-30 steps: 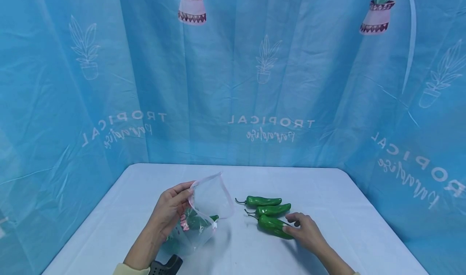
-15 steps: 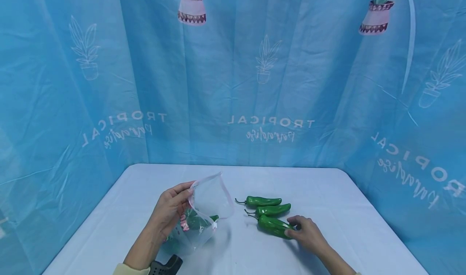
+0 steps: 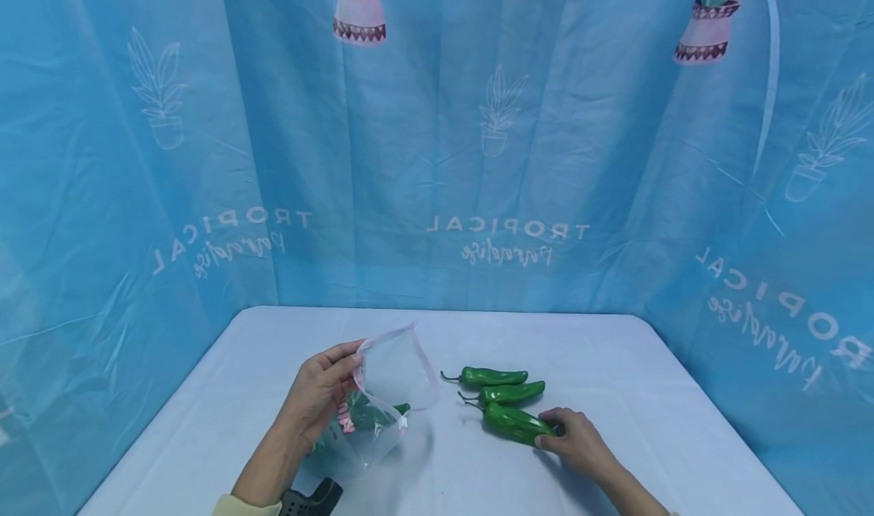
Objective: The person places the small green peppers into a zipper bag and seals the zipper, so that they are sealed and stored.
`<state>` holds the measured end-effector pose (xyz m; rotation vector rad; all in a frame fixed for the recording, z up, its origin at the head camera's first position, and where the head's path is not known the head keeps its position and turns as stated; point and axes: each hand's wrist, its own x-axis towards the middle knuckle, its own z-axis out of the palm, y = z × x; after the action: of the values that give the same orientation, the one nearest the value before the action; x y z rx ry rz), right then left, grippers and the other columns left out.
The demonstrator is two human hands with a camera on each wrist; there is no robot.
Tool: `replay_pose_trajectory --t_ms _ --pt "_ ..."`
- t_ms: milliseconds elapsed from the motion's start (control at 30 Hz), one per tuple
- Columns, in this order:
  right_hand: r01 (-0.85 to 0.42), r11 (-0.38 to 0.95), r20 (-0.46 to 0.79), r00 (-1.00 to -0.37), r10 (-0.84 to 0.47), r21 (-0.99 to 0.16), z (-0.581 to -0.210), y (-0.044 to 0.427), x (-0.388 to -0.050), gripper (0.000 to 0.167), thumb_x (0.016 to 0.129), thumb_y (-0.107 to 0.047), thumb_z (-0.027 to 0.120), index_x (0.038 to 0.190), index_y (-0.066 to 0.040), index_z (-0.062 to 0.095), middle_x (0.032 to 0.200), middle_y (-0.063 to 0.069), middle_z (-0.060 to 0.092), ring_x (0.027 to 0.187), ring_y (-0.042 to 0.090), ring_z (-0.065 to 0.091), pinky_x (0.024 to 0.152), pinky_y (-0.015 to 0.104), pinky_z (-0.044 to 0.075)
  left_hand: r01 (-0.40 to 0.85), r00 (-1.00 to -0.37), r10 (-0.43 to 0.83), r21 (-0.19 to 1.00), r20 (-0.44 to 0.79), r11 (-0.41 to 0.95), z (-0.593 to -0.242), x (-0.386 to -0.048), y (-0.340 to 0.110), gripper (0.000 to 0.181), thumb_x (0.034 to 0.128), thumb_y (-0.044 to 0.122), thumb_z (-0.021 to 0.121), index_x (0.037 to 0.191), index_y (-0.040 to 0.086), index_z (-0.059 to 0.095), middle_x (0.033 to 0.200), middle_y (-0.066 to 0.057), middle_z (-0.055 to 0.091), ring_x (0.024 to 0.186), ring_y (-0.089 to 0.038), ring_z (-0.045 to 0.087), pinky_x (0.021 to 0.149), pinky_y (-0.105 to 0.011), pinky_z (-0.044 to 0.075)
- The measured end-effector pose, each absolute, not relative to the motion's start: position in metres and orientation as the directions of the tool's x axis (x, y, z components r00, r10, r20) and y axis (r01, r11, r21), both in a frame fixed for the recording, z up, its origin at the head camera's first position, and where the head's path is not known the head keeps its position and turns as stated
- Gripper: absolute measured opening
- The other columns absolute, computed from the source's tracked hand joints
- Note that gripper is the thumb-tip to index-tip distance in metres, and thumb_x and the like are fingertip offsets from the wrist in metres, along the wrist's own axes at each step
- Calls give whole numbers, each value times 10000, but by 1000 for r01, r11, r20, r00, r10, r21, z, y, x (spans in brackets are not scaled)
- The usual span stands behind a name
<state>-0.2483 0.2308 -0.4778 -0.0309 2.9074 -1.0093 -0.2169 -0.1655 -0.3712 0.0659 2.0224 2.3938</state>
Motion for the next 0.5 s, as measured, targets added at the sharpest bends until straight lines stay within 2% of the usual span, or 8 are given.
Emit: replay_pose_trajectory --t_ms 300,500 --pt "-11 787 -46 -998 -50 -617 -481 229 -250 396 728 -223 770 1086 -85 675 968 0 645 862 136 554 742 331 464 3 -1000 22 985 7 -170 -371 -216 -165 427 890 230 644 1256 28 556 1029 60 661 843 -118 619 797 -233 530" --pt "-35 783 -28 -997 -67 -621 -482 228 -251 365 729 -191 765 1063 -70 681 919 2 622 841 136 524 732 320 448 -14 -1000 20 983 -10 -182 -369 -217 -164 439 885 236 650 1259 29 555 1012 53 651 792 -110 589 750 -209 521"
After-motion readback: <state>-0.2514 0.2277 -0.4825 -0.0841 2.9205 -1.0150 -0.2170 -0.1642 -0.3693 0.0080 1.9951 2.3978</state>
